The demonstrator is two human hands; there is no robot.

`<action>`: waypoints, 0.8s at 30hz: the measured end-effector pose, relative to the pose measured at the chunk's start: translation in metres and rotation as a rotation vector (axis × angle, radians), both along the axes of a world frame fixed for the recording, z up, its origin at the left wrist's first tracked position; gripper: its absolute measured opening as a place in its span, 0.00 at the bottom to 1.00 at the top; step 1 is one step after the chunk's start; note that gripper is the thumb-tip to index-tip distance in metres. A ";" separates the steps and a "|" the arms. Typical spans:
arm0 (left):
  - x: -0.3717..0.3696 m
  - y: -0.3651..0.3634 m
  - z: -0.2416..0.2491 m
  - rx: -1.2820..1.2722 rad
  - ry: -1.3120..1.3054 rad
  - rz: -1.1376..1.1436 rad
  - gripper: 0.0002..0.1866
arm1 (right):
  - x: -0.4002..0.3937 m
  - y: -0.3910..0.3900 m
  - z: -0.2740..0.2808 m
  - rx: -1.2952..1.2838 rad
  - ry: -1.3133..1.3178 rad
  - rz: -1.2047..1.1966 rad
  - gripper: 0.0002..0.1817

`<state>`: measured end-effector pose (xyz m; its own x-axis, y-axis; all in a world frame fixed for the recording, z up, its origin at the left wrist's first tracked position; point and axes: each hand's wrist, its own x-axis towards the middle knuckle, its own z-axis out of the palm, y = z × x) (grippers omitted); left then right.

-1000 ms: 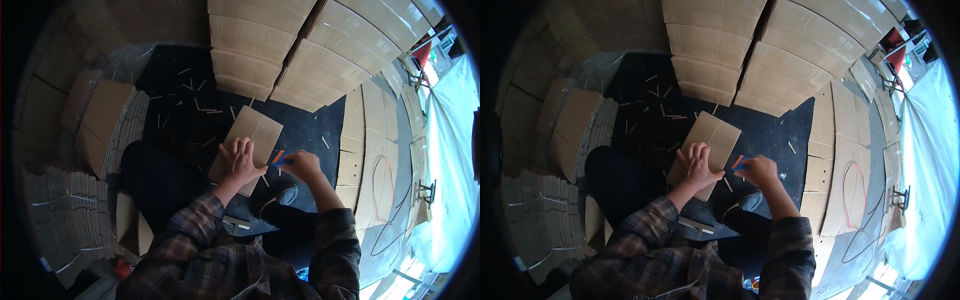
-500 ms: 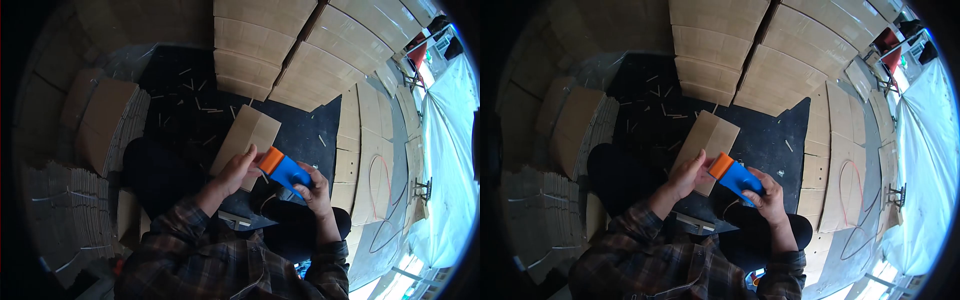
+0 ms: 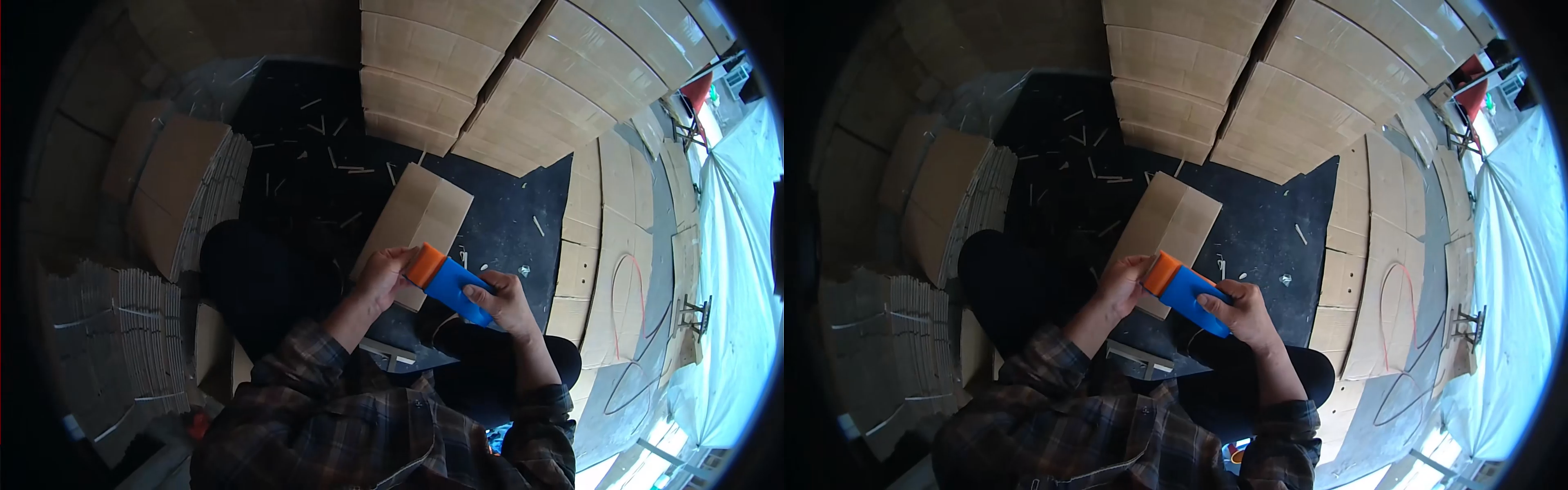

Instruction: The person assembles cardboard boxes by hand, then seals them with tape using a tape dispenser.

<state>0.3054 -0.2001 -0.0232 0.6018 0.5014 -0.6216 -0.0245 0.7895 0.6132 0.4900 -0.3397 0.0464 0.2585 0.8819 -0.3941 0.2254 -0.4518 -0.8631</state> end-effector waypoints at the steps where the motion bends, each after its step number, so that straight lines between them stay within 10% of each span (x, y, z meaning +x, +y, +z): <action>1: 0.000 0.001 -0.003 -0.003 0.004 0.006 0.15 | -0.003 0.003 0.001 0.000 0.026 -0.006 0.24; 6: -0.010 0.015 -0.019 0.528 0.141 0.077 0.10 | -0.016 0.018 0.007 -0.015 0.076 -0.020 0.24; 24: -0.061 0.081 -0.069 0.464 0.650 0.163 0.10 | -0.020 0.040 -0.015 -0.223 -0.287 0.105 0.23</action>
